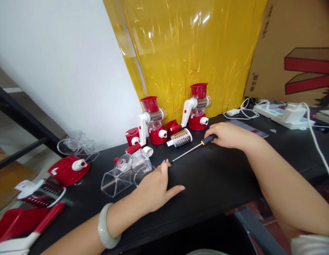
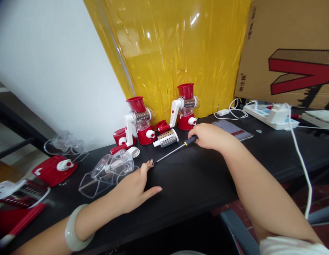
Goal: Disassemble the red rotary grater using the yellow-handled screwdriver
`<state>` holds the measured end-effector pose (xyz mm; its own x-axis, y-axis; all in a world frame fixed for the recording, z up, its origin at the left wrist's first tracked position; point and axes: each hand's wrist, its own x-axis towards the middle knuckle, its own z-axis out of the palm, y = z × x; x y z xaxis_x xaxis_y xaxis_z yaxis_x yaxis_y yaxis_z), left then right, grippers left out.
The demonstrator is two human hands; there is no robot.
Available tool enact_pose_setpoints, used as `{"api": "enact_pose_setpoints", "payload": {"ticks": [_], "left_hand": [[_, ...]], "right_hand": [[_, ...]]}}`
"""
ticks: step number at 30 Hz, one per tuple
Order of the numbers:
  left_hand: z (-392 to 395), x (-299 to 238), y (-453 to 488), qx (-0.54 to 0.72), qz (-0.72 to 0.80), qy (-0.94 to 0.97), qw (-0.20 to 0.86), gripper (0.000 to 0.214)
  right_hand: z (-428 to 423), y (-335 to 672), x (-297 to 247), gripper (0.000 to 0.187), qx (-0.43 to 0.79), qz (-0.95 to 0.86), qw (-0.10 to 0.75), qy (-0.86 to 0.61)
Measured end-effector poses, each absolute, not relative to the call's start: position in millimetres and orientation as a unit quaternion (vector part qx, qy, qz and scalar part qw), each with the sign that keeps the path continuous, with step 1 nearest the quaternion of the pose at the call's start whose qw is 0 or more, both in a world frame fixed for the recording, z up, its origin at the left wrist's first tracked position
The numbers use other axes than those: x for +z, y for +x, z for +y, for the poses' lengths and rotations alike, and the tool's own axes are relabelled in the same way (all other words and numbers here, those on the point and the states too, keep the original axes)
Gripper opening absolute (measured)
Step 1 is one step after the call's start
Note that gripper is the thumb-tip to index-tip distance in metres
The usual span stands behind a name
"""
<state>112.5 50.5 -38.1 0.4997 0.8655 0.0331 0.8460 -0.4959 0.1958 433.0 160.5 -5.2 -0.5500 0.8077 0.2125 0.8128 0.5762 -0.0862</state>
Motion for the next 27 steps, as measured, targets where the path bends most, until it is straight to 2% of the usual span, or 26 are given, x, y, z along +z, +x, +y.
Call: {"api": "enact_pose_setpoints", "payload": {"ticks": [5,16,20,24,27], "left_hand": [[52,-40,111,0.091,0.483,0.866,0.090,0.072],[54,-42,110,0.048,0.504,0.857,0.100,0.081],[54,-47,108,0.072,0.498,0.859,0.089,0.079],[44,-35,107,0.112,0.471,0.874,0.047,0.069],[32,-2,99,0.171,0.396,0.902,-0.025,0.043]], "right_hand": [[159,432,-5,0.036,-0.002,-0.878,0.113,-0.465],[162,433,-6,0.034,0.008,-0.873,0.110,-0.475],[162,436,-7,0.032,-0.007,-0.870,0.117,-0.479],[163,440,-7,0.028,-0.040,-0.861,0.155,-0.483],[163,440,-7,0.022,-0.051,-0.858,0.193,-0.474]]}}
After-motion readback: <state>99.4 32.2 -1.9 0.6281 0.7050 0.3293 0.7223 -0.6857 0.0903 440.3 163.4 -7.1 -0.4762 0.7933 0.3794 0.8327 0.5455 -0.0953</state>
